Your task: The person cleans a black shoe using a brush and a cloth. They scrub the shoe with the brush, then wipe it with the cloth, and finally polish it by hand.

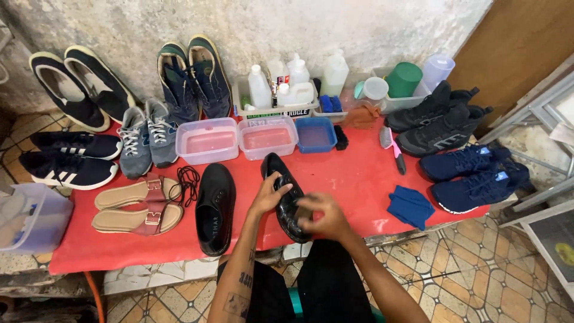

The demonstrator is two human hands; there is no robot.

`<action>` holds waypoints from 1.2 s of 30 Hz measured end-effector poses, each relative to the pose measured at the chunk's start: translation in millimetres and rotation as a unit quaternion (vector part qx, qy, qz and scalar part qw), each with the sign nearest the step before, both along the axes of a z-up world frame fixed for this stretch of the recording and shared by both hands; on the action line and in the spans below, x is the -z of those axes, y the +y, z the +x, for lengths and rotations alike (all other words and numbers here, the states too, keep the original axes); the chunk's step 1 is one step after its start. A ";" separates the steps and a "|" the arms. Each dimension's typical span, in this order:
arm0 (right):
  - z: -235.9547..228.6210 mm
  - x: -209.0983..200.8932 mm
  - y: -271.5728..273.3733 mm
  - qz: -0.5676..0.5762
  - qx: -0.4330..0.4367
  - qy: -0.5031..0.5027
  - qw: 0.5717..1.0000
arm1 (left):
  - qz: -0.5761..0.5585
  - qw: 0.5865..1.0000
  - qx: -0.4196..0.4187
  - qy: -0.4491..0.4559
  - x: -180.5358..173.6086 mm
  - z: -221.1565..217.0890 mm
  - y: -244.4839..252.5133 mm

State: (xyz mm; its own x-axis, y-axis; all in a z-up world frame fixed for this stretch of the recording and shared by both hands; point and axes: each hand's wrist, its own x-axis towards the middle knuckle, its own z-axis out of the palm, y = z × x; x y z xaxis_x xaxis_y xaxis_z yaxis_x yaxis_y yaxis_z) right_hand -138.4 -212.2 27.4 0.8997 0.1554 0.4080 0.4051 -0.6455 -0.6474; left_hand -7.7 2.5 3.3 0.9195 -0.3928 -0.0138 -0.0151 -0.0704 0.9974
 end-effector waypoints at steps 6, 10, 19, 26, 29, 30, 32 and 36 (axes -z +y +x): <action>-17.4 -31.2 10.6 0.011 -0.023 0.031 0.999 | 0.002 1.000 0.004 0.010 -8.6 -3.5 2.8; 0.8 -3.3 -10.2 -0.011 0.039 0.022 0.999 | 0.002 1.000 0.005 0.024 8.3 -1.0 -0.3; -14.2 -22.5 -22.9 -0.078 0.078 0.058 0.992 | 0.010 1.000 0.000 0.012 1.9 -1.6 -0.4; -28.6 -20.4 -26.4 0.044 0.018 0.119 0.992 | -0.002 1.000 0.007 0.021 13.2 0.3 0.3; -34.0 -37.4 -11.6 0.042 0.018 0.119 0.992 | 0.000 1.000 0.005 0.011 -1.1 0.8 1.4; -40.2 -43.2 -5.1 0.062 -0.008 0.135 0.989 | 0.003 1.000 0.006 0.008 -4.3 -3.1 1.7; -36.4 -40.4 -13.7 0.037 0.027 0.142 0.989 | 0.003 1.000 0.011 0.015 -1.1 -2.6 0.3; -33.6 -37.5 -11.6 0.031 0.071 0.140 0.987 | 0.005 1.000 0.008 0.016 -8.3 -6.3 0.3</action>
